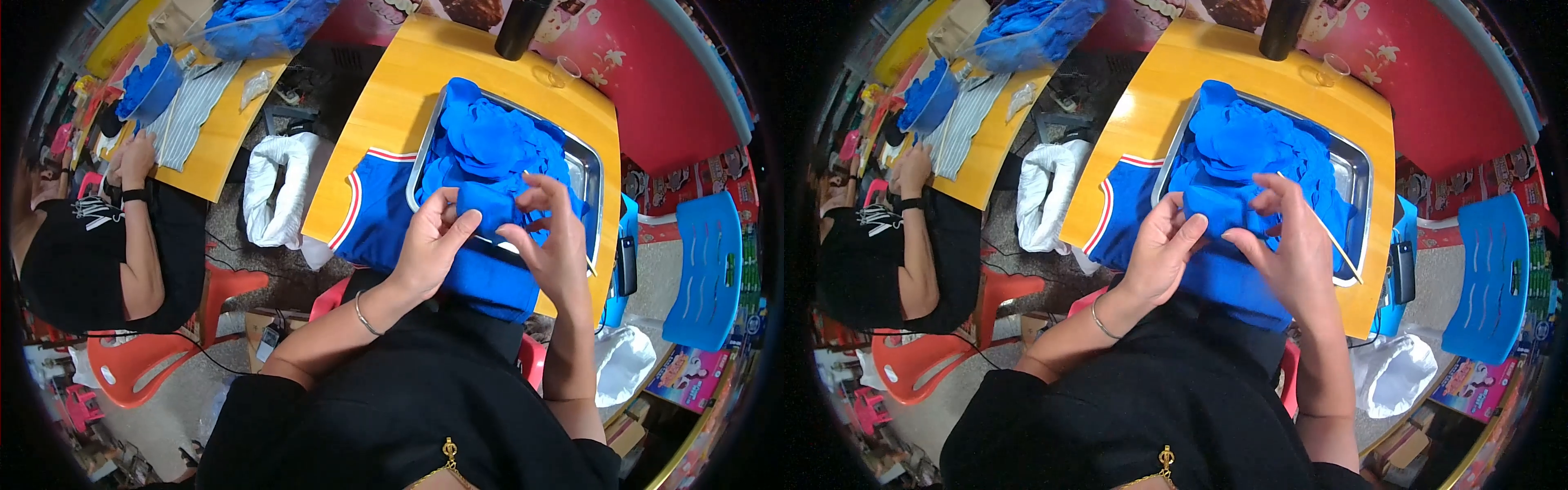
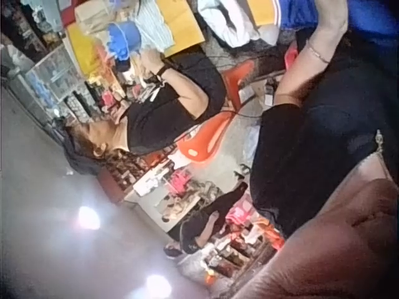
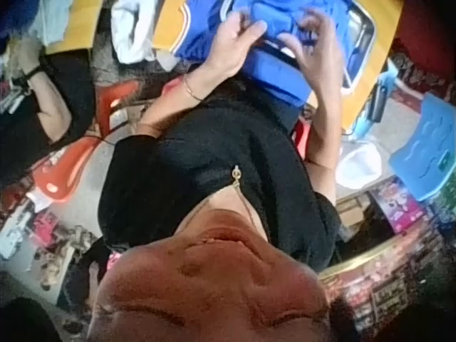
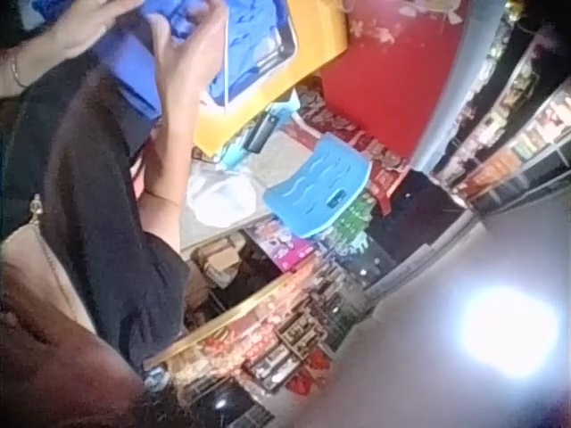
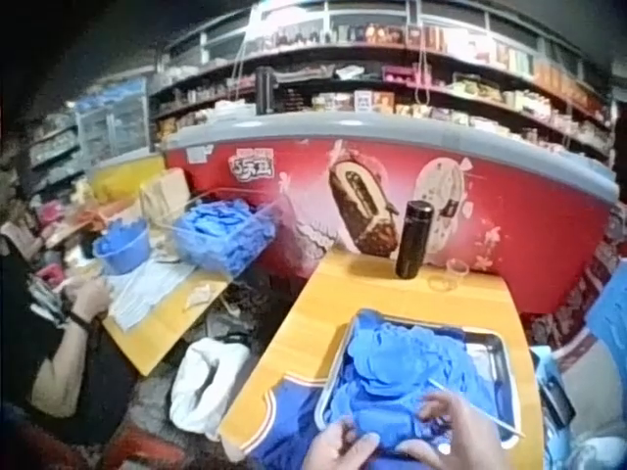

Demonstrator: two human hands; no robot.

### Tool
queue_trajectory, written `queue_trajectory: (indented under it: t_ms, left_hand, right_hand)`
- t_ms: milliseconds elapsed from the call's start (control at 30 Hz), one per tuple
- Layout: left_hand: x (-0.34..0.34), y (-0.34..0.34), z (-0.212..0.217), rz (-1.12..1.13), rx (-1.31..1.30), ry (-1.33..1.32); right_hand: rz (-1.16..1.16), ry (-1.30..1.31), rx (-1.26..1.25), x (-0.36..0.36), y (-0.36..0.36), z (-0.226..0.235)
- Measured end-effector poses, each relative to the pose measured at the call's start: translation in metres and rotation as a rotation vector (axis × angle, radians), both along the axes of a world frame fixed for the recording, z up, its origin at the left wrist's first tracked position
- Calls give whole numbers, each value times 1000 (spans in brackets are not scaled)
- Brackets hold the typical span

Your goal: Assembling small blue leather or fabric items with tan pouches using a small stick.

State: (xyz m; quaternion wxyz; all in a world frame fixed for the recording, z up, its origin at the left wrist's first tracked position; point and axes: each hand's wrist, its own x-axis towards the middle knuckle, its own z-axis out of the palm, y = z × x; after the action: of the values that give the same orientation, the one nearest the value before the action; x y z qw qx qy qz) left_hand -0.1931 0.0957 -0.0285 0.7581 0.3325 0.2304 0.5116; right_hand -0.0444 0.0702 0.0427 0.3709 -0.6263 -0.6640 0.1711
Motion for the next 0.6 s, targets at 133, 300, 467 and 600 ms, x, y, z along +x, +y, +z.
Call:
queue_trajectory:
  t_ms: [133,300,467,600]
  left_hand:
    - [-9,4,15,-43,322,249]
    - [-13,6,16,3,232,229]
    - [-5,8,17,-291,-282,-258]
    - [0,2,9,-361,-374,-583]
  right_hand:
    - [197,-8,-117,-4,5,21]
    - [290,-83,-83,-8,8,22]
    - [523,432,151,26,6,34]
    - [151,66,-257,16,17,13]
